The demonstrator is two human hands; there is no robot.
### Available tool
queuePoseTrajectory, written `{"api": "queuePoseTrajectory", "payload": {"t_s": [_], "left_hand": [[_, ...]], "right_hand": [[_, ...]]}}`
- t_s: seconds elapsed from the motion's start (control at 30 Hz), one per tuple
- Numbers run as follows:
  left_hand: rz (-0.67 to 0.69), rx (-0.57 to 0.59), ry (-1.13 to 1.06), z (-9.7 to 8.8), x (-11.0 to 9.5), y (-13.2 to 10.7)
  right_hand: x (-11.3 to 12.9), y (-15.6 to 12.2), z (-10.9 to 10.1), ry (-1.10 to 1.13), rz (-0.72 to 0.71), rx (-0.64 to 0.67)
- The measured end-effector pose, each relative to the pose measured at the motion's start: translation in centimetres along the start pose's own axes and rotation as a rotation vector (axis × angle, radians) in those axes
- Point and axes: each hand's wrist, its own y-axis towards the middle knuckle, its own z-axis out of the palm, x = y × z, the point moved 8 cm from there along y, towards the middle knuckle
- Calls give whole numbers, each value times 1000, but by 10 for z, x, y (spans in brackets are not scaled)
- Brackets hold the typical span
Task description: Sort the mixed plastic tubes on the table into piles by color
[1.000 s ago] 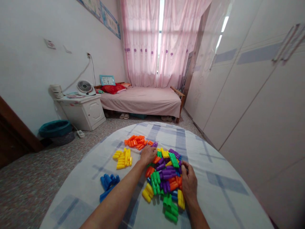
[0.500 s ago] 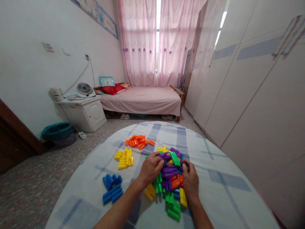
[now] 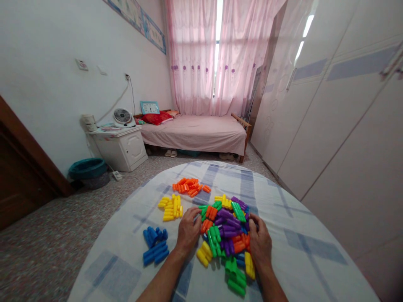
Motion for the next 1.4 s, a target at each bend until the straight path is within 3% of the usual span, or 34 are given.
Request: {"api": "queuePoseTrajectory", "payload": {"t_s": [0.4,0.63,0.83,1.17,1.27,1.4], "left_hand": [[-56,103,36,15,7,-1],[10,57,145,13,-1,0],[36,171,223,26,4,0],[-162,-60,310,-11,17,4],[-152,-107,300,-19,18,6],[-46,-84,94,-15,3,5]], "right_hand": [[3,0,-4,-73,59,-14],[3,0,-6,-91,76,-20],[5,1,-7,-94,66,-21],[3,2,-6,-95,56,-24],[3,1,-5,-76,64,-22],[6,0,-5,-53,31,-39]]}}
